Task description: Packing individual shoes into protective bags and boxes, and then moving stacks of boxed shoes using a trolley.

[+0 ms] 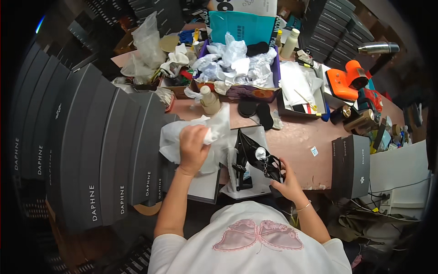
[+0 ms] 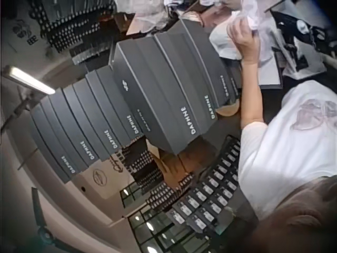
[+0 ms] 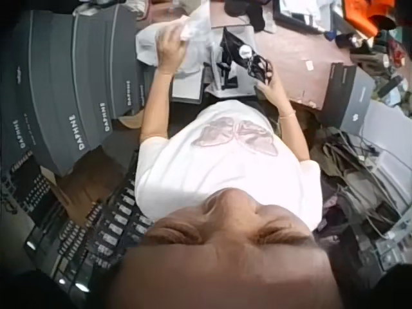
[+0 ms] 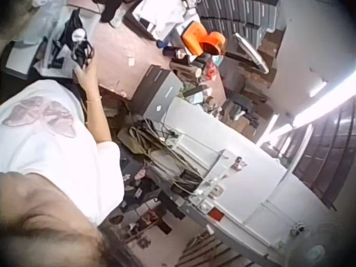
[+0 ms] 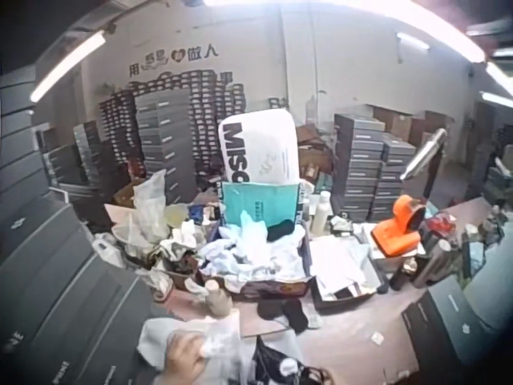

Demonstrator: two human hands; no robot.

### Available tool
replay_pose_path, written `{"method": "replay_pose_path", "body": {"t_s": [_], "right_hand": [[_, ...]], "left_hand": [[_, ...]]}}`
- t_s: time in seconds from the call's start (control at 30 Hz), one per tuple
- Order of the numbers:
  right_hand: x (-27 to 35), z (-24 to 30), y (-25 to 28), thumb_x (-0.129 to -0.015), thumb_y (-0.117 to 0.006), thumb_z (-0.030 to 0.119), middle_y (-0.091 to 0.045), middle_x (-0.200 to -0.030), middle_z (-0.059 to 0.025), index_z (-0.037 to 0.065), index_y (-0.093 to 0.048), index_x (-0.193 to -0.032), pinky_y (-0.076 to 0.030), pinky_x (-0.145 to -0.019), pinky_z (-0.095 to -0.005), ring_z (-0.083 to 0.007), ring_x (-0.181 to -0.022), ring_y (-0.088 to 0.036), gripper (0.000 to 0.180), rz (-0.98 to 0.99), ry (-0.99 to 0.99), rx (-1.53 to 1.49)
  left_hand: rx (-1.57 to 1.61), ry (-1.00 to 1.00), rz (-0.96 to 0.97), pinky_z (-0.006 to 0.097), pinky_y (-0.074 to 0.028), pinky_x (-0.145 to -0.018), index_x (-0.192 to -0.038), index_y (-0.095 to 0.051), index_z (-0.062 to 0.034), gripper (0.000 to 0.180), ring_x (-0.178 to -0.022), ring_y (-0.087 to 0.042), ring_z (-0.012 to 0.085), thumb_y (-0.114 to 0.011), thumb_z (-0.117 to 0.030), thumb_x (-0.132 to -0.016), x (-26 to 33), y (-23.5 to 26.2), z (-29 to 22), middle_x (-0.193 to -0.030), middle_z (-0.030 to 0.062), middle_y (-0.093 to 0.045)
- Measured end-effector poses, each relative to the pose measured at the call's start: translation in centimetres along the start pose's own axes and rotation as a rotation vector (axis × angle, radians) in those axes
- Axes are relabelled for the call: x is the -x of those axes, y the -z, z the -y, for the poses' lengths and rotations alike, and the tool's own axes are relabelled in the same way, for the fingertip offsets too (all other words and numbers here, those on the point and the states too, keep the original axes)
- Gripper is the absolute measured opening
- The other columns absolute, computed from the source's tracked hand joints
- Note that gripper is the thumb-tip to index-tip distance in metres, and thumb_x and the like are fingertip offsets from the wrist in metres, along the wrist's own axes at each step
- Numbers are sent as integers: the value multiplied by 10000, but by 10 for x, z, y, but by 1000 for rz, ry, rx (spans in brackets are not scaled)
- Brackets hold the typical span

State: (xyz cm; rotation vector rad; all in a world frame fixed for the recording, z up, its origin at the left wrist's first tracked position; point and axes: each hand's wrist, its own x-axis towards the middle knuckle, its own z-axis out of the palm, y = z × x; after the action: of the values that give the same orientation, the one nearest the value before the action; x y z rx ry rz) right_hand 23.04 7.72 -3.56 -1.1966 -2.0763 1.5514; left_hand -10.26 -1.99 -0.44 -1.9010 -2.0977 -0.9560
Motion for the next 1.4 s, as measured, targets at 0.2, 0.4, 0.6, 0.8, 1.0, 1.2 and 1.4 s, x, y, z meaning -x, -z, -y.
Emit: {"method": "replay_pose_path", "body": {"t_s": [0.2,0.4,0.6,0.8,1.0,1.2,1.4], "right_hand": [[5,42,-51,-759,-725,196,-478,-1127,-228,24,-283,-1385,-414,-895,-394,-337,-1015,-503,786,62,172,72],[-36,70,-39,-855,-633,163,-591,-904,-132,24,-611,-1039,-481,-720,-349,-283,-817,-600,232,81,323,63],[-58,45,-86,-800,-661,178,-551,-799,-115,68,-573,-863,-443,-642,-409,-316,-726,-549,154,48,733,425],[-67,34,-104,-778,-666,172,-540,-818,-81,75,-565,-894,-415,-648,-368,-269,-756,-542,182,-27,803,500],[-84,41,-85,-767,-620,146,-529,-785,-67,103,-546,-876,-406,-657,-349,-236,-742,-529,139,15,849,742],[-76,25,-94,-750,-643,87,-572,-785,-132,31,-537,-897,-468,-615,-391,-315,-695,-587,190,139,421,271],[-78,21,-52,-737,-612,46,-570,-633,-107,-12,-561,-847,-465,-558,-305,-183,-607,-602,135,158,174,-140]], "left_hand": [[1875,1200,159,424,-410,-997,-1328,-410,-22,693,-1201,-490,295,-502,-553,-893,94,-88,-70,-1301,180,-497],[2123,1226,219,412,-536,-816,-1222,-506,-60,691,-932,-636,266,-313,-646,-911,82,-62,-87,-1085,142,-620],[1809,1130,354,393,-512,-872,-1315,-389,-21,588,-982,-614,232,-453,-475,-948,123,-59,-79,-1137,131,-575],[1485,1017,649,350,-544,-803,-1313,-321,-33,546,-901,-620,178,-615,-129,-863,109,-38,-64,-1046,82,-574],[1655,1247,507,326,-522,-805,-1384,-230,-111,686,-1031,-568,155,-590,-56,-803,96,-64,-99,-1153,59,-511],[1605,1181,328,268,-543,-732,-1334,-277,-109,622,-914,-601,123,-568,-26,-789,108,-75,-117,-1130,63,-518],[1702,1375,129,293,-568,-642,-1083,-518,19,342,-766,-656,203,-492,-94,-761,112,-71,-90,-898,120,-623]]}}
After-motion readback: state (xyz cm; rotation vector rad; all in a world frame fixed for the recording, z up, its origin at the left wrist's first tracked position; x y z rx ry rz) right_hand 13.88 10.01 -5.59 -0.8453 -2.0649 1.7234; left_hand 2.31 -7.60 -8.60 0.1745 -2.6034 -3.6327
